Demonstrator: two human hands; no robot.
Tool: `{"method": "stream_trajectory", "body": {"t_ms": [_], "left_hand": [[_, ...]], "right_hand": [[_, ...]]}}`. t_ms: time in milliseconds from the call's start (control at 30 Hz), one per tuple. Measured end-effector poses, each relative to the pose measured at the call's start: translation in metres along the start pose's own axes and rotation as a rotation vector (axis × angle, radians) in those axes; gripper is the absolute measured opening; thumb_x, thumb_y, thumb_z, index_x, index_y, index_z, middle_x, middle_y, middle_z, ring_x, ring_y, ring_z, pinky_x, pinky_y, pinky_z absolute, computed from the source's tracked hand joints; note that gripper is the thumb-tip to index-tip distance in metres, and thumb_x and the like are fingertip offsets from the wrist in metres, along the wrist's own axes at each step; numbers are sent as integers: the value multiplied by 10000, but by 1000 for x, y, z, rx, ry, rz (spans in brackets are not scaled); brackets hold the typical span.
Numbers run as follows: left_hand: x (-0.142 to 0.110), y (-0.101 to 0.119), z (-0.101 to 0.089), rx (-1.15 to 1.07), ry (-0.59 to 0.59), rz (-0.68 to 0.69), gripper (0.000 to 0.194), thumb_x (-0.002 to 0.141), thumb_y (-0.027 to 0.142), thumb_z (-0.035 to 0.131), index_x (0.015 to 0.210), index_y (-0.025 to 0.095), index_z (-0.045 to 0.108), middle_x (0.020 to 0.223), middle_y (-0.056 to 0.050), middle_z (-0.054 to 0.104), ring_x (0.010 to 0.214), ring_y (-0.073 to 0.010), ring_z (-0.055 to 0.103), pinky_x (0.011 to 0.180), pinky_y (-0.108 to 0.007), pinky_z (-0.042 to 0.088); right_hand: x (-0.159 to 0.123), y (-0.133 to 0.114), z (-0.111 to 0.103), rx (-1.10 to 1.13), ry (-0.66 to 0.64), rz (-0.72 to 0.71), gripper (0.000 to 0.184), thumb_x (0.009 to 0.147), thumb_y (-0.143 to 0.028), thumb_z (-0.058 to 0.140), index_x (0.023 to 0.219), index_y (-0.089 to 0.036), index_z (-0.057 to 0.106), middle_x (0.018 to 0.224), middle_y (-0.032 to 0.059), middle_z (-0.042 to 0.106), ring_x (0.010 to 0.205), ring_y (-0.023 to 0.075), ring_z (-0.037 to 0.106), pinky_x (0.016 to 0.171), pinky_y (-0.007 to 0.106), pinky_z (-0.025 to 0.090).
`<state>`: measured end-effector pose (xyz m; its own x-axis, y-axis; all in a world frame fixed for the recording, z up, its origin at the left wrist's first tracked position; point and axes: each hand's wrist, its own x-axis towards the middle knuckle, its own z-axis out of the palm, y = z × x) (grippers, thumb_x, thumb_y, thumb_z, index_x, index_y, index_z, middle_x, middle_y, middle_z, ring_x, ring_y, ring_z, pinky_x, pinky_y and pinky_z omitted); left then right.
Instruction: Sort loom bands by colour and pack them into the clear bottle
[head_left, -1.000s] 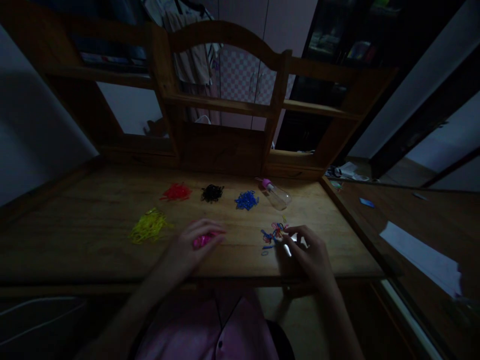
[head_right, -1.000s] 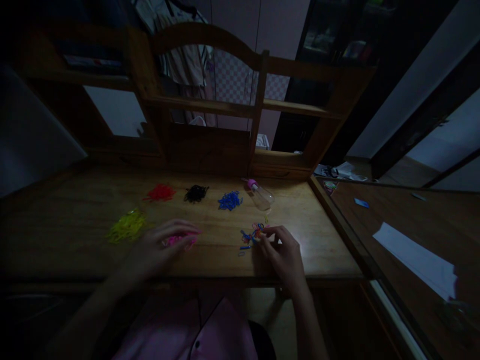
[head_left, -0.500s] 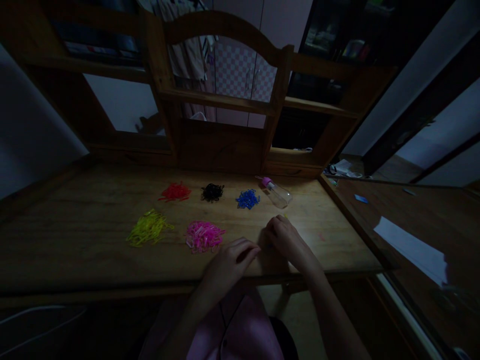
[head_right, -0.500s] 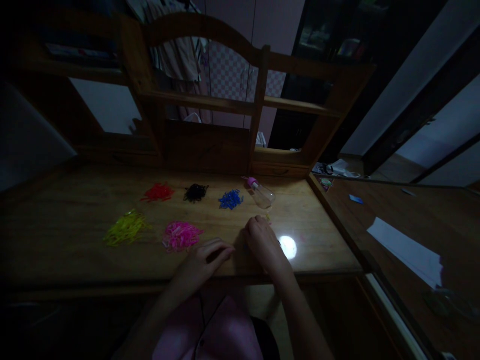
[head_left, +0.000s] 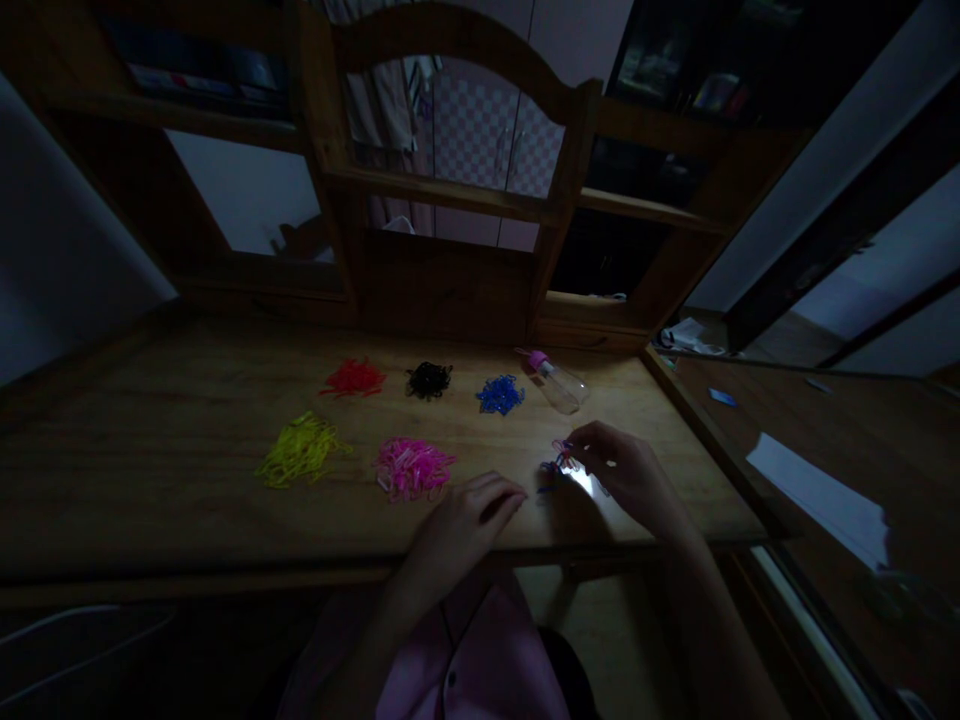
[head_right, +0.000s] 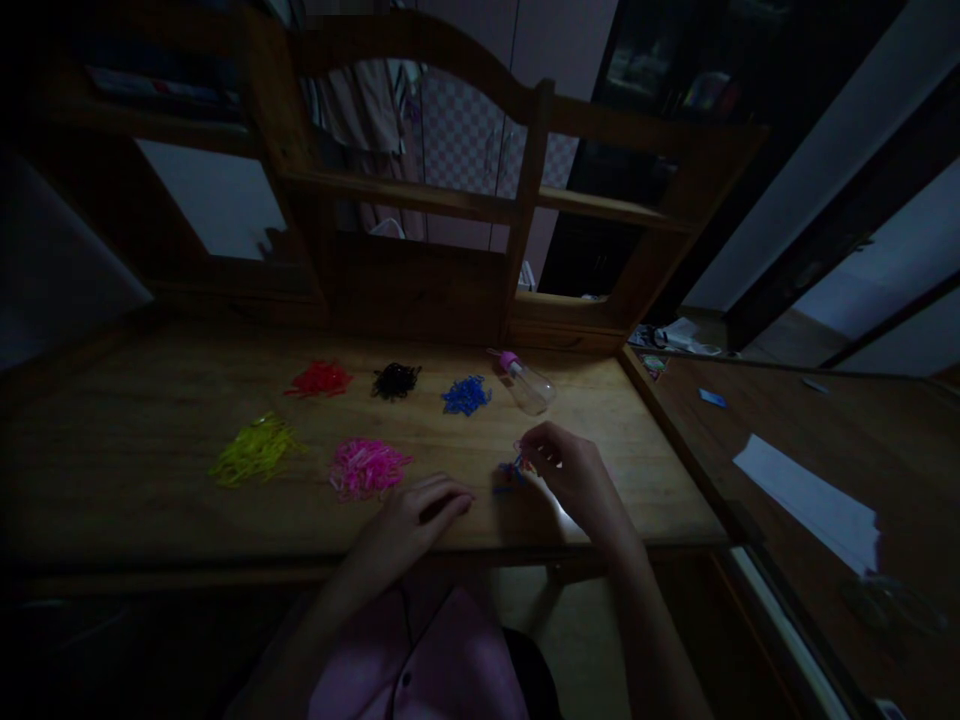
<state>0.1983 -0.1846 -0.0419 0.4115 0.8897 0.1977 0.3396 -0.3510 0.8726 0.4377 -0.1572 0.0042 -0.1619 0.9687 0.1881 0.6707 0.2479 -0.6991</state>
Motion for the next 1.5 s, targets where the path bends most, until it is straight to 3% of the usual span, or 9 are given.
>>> {"method": "stream_trajectory", "body": {"t_ms": [100,200,367,733,967,1133,1367,1500], "left_hand": [[1,-1,2,11,4,12,166,963,273,513,915,230,666,951,17,678,920,-141,626,820,-247,443],[0,-2,4,41,3,30,170,966,274,507,915,228,662,956,10,677,929,-149,624,832,-260,445],[0,-3,4,62,0,47,186,970,278,490,947,224,666,976,-13,680,941,-163,626,843,-276,455],[2,-3,9,85,25,28,180,965,266,494,951,232,670,983,-2,686,939,-161,631,838,-270,463],[2,-5,8,80,17,34,193,969,281,486,941,227,669,979,-8,683,941,-164,632,841,-275,467],[2,-5,8,89,14,32,203,974,295,474,942,227,663,980,-12,681,941,-170,631,841,-297,473],[1,-5,7,93,17,41,216,975,306,462,938,228,659,974,-18,680,929,-173,632,838,-308,480],[2,-4,7,73,11,48,211,972,290,463,935,226,661,970,-20,681,931,-172,629,833,-300,474]], "right_hand": [[-17,6,11,-56,32,103,146,876,-310,594,912,-209,693,853,32,726,707,170,656,620,261,469],[-25,8,30,-110,159,180,157,875,-311,589,897,-207,704,844,34,723,692,177,650,624,275,476],[-29,5,51,-234,280,132,164,896,-270,562,919,-204,710,911,64,693,790,204,650,728,317,496],[-44,10,58,-516,289,77,190,956,-176,444,943,-210,631,996,95,613,953,247,563,794,363,449],[-45,11,50,-251,356,91,141,963,-219,409,980,-193,546,979,101,619,945,247,575,822,381,465],[-47,9,37,-113,286,37,171,970,-247,437,1019,-212,597,999,74,670,907,215,634,790,337,499],[-32,24,36,-266,129,-83,343,954,-171,418,1235,-227,608,1130,104,656,1008,230,653,852,355,530],[-31,11,34,-206,92,-149,259,943,-181,478,1089,-230,686,1138,87,665,1046,219,650,887,332,531]]}}
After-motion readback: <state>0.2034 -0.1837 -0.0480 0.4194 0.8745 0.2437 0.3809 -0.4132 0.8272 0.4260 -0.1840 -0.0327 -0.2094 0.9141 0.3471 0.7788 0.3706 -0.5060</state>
